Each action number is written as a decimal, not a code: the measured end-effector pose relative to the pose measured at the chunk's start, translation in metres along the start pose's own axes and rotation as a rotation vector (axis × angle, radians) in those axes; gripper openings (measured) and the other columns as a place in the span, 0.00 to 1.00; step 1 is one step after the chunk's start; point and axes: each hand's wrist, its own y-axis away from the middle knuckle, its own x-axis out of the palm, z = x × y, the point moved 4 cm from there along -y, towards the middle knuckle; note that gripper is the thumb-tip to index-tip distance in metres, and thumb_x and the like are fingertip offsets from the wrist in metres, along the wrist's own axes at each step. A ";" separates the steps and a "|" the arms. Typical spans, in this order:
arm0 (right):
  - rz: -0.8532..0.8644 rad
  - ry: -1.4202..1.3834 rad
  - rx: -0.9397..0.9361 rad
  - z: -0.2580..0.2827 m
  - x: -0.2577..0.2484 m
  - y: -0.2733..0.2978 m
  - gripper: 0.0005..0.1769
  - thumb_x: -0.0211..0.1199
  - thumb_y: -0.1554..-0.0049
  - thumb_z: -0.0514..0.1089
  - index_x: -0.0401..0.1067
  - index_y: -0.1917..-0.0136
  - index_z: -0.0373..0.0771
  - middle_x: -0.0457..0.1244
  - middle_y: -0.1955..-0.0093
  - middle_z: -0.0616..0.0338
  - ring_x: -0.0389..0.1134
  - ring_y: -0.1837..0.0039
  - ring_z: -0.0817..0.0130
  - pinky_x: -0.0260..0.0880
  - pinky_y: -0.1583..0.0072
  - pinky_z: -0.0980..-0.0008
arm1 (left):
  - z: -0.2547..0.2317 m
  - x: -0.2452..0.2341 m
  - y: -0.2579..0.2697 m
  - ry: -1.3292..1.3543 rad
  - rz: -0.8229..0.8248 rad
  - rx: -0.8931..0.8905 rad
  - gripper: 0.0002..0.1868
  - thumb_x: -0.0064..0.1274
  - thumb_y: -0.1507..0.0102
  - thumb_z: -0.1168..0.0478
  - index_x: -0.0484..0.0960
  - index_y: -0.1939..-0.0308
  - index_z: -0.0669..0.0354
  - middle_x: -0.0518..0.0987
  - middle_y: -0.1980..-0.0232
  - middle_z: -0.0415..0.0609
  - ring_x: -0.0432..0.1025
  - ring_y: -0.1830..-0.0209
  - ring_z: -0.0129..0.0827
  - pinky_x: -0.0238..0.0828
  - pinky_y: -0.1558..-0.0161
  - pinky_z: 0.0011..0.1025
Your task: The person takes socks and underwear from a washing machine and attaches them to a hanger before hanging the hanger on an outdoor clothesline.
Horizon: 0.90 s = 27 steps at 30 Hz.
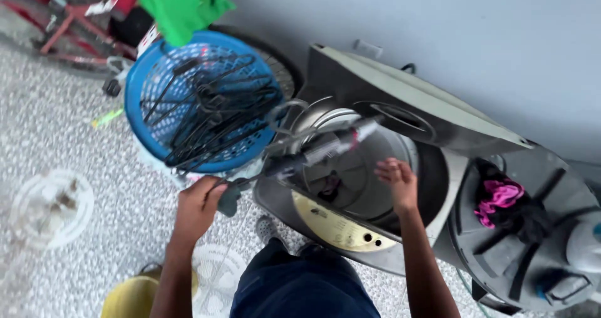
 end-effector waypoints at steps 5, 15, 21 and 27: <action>0.238 0.196 0.118 -0.030 0.052 -0.005 0.16 0.53 0.30 0.45 0.71 0.36 0.32 0.68 0.41 0.33 0.72 0.40 0.41 0.72 0.38 0.44 | 0.023 -0.015 0.040 0.029 -0.155 -0.139 0.09 0.52 0.29 0.57 0.85 0.59 0.54 0.80 0.71 0.55 0.78 0.68 0.51 0.75 0.64 0.40; 0.575 0.619 0.403 -0.142 0.067 -0.058 0.20 0.56 0.33 0.52 0.72 0.35 0.37 0.70 0.41 0.42 0.74 0.41 0.51 0.75 0.40 0.50 | -0.004 0.046 0.072 -0.070 -0.443 -0.414 0.11 0.45 0.24 0.60 0.77 0.53 0.65 0.75 0.64 0.73 0.71 0.60 0.76 0.65 0.60 0.60; 0.737 0.843 0.376 -0.299 0.041 -0.127 0.19 0.51 0.32 0.52 0.76 0.37 0.43 0.71 0.46 0.50 0.76 0.49 0.60 0.78 0.46 0.58 | -0.022 0.086 0.095 -0.077 -0.612 -0.604 0.12 0.40 0.23 0.58 0.76 0.47 0.61 0.77 0.61 0.70 0.71 0.57 0.75 0.63 0.57 0.60; 0.743 0.461 0.795 -0.476 0.022 -0.179 0.18 0.57 0.39 0.54 0.72 0.48 0.38 0.65 0.61 0.56 0.67 0.65 0.61 0.64 0.69 0.67 | -0.015 0.121 0.127 -0.051 -0.787 -0.581 0.12 0.38 0.22 0.60 0.76 0.45 0.59 0.81 0.57 0.59 0.72 0.60 0.49 0.67 0.55 0.46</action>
